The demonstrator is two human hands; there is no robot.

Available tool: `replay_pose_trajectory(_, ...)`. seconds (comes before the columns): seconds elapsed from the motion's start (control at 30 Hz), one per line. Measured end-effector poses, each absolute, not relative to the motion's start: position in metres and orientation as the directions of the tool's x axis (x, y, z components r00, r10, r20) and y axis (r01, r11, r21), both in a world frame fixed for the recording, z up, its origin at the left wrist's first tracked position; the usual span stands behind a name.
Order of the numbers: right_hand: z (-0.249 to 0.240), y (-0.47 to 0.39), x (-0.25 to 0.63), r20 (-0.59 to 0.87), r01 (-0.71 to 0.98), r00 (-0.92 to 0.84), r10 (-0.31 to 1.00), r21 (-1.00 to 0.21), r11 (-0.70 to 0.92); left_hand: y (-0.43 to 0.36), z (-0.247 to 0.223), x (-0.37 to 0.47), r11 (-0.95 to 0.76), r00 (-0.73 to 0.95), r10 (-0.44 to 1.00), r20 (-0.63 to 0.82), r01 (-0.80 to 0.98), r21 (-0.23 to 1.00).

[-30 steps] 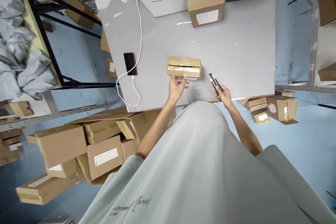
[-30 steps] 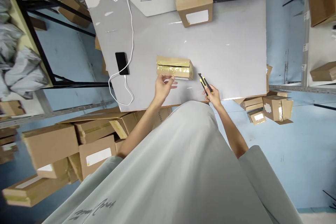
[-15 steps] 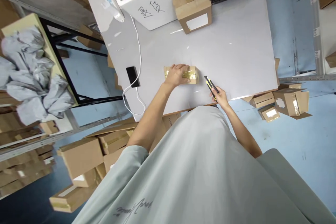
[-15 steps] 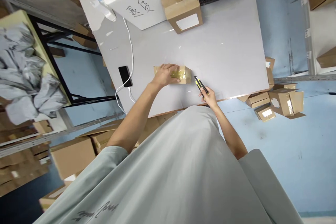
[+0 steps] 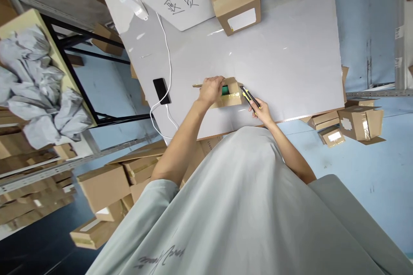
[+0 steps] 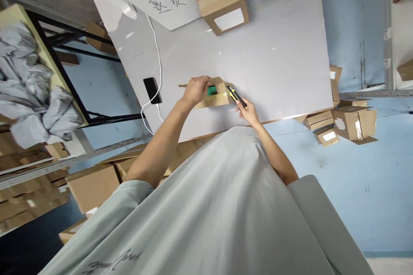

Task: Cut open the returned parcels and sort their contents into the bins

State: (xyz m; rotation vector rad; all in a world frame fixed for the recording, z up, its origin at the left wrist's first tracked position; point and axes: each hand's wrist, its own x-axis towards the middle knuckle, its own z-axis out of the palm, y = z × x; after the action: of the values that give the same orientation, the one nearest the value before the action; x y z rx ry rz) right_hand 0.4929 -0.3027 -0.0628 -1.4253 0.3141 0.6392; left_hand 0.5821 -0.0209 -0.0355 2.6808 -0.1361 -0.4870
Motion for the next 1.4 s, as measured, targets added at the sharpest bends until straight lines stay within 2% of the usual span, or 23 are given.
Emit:
replay_pose_trajectory(0.2, -0.066, -0.300, 0.500, -0.555, -0.560, 0.792, 0.255, -0.826, -0.060, -0.021, -0.040, 0.580, -0.906, 0.944, -0.132, -0.303, 0.009, 0.424)
replay_pose_trajectory(0.37, -0.069, -0.307, 0.493, -0.518, -0.531, 0.802, 0.297, -0.847, -0.042, -0.024, -0.040, 0.584, -0.911, 0.932, -0.106, -0.345, 0.049, 0.410)
replay_pose_trajectory(0.57, -0.067, -0.317, 0.501, -0.527, -0.531, 0.805, 0.272, -0.845, -0.065, -0.024, -0.042, 0.585, -0.906, 0.932, -0.107, -0.346, 0.052, 0.421)
replay_pose_trajectory(0.7, -0.065, -0.334, 0.529, -0.511, -0.506, 0.773, 0.376, -0.854, -0.121, -0.028, -0.047, 0.581, -0.898, 0.942, -0.083, -0.324, 0.070, 0.434)
replay_pose_trajectory(0.83, -0.065, -0.353, 0.561, -0.511, -0.497, 0.681, 0.524, -0.849, -0.181, -0.033, -0.055, 0.580, -0.899, 0.951, -0.011, -0.310, 0.126, 0.420)
replay_pose_trajectory(0.9, -0.065, -0.355, 0.570, -0.509, -0.486, 0.656, 0.557, -0.850, -0.205, -0.035, -0.059, 0.582, -0.891, 0.956, 0.026, -0.292, 0.155, 0.427)
replay_pose_trajectory(1.07, -0.059, -0.353, 0.565, -0.509, -0.479, 0.672, 0.537, -0.853, -0.209, -0.038, -0.066, 0.588, -0.884, 0.957, 0.084, -0.277, 0.200, 0.423)
replay_pose_trajectory(1.2, -0.053, -0.359, 0.554, -0.552, -0.521, 0.599, 0.581, -0.819, -0.241, -0.042, -0.069, 0.588, -0.866, 0.965, 0.095, -0.244, 0.201, 0.457)
replay_pose_trajectory(1.3, -0.047, -0.366, 0.541, -0.580, -0.531, 0.537, 0.613, -0.797, -0.289, -0.045, -0.068, 0.589, -0.854, 0.968, 0.084, -0.236, 0.192, 0.483)
replay_pose_trajectory(1.4, -0.044, -0.375, 0.524, -0.580, -0.527, 0.588, 0.564, -0.804, -0.276, -0.047, -0.061, 0.591, -0.869, 0.964, 0.043, -0.264, 0.166, 0.467)
